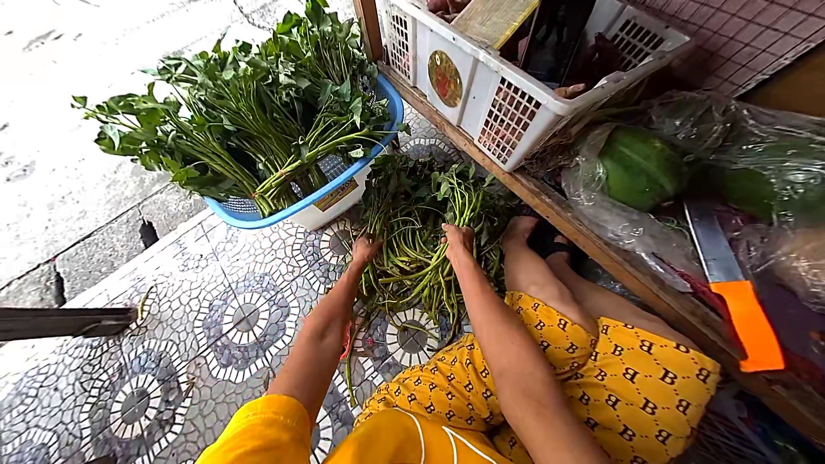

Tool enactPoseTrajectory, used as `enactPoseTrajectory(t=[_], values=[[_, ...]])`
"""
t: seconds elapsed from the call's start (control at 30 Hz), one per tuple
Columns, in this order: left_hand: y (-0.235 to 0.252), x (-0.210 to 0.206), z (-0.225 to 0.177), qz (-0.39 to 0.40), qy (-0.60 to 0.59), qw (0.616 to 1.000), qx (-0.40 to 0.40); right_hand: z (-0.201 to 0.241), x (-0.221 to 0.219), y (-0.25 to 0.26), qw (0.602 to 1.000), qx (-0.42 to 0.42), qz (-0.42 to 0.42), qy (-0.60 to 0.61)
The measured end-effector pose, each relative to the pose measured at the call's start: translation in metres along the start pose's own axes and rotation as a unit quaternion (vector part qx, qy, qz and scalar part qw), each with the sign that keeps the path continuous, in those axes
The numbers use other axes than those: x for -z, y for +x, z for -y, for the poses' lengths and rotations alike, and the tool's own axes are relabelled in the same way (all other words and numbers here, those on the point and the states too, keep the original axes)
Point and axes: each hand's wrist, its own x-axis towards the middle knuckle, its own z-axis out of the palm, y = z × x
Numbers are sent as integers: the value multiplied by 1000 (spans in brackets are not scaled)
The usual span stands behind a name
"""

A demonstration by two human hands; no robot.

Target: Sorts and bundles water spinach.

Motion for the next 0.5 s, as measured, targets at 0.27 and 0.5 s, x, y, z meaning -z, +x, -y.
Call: enactPoseTrajectory(t=[0.27, 0.5], values=[[-1, -3, -10, -54, -96, 991, 70, 2, 1, -4, 999, -6, 16, 27], [13, -19, 17, -21, -88, 989, 115, 8, 1, -6, 998, -17, 23, 48]])
